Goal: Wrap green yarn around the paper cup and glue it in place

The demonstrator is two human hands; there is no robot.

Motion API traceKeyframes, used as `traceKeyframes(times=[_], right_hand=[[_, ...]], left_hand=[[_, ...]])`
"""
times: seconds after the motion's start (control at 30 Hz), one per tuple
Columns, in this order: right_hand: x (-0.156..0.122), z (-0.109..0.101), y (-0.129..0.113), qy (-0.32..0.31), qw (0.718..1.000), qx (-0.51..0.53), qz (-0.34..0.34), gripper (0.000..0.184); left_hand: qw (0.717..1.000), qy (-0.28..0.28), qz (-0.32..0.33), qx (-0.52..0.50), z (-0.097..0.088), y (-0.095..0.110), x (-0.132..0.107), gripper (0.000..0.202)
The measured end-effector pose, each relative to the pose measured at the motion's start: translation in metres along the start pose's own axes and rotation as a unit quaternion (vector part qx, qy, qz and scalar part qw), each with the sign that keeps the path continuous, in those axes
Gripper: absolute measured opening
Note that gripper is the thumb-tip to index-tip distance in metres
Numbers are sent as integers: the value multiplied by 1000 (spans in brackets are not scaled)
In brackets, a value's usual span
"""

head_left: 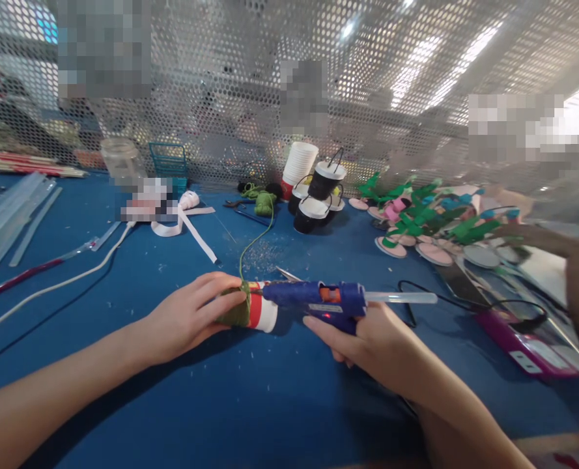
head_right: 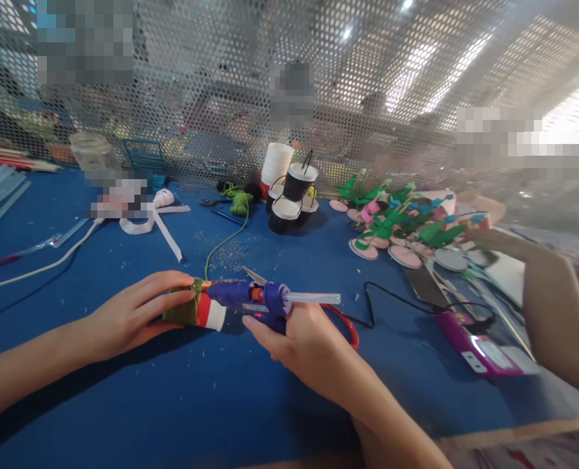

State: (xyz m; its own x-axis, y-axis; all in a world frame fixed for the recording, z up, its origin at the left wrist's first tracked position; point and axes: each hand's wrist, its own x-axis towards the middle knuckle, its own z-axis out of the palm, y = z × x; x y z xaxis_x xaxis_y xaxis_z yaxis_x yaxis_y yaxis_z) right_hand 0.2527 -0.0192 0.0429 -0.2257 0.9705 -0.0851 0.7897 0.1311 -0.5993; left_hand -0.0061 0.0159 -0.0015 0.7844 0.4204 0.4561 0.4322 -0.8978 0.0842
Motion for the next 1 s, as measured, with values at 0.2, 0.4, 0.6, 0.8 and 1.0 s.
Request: traceKeyframes(times=[0.2,0.4,0.6,0.8,1.0], right_hand=[[3,3,-7,4,999,10,43,33],[0,1,-8,-4,998,15,63,30],[1,-3,-13,-6,997,1,73,45],[1,-4,-16,-15,996,6,87,45],[1,-3,-15,-17,996,15,82,45]], left_hand=[[1000,2,17,23,-2,2,1,25],[999,15,22,32,-1,2,1,23],[996,2,53,74,-5,6,2,26],[994,4,69,90,-7,7,3,26],[995,4,64,82,-5,6,2,26]])
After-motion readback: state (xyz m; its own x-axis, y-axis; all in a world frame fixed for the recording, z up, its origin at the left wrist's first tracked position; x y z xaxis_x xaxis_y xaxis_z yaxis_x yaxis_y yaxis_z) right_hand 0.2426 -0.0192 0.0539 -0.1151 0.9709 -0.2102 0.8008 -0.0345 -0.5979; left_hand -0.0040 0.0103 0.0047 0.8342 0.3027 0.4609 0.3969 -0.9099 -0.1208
